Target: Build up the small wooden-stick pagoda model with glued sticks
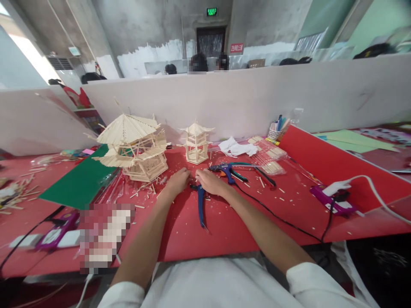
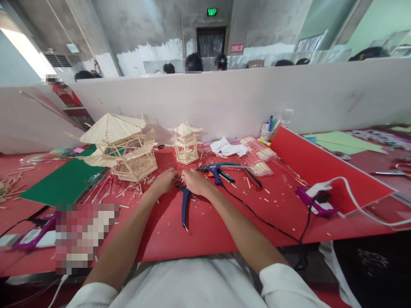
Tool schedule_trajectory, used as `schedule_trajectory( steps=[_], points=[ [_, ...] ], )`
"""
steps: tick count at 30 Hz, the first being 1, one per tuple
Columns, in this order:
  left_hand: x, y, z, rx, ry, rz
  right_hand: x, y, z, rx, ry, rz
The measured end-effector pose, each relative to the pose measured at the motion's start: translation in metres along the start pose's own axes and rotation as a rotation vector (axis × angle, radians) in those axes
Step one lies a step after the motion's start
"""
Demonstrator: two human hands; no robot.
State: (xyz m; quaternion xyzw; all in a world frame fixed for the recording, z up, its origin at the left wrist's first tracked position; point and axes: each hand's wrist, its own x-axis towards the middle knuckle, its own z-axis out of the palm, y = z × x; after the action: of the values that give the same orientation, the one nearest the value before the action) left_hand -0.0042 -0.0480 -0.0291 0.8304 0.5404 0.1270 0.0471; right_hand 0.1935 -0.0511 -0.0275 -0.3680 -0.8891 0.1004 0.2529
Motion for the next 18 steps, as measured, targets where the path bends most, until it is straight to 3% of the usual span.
schedule_trajectory(
  steps=[5, 11, 18],
  points=[
    [0.002, -0.008, 0.005, -0.074, 0.101, 0.022, 0.000, 0.002, -0.012, 0.080, 0.019, 0.046],
    [0.016, -0.018, 0.003, -0.597, 0.405, -0.025, 0.001, 0.001, -0.014, 0.011, 0.063, 0.060],
    [0.021, -0.025, 0.007, -1.077, 0.524, -0.110, 0.000, -0.004, -0.014, -0.037, -0.006, 0.046]
  ],
)
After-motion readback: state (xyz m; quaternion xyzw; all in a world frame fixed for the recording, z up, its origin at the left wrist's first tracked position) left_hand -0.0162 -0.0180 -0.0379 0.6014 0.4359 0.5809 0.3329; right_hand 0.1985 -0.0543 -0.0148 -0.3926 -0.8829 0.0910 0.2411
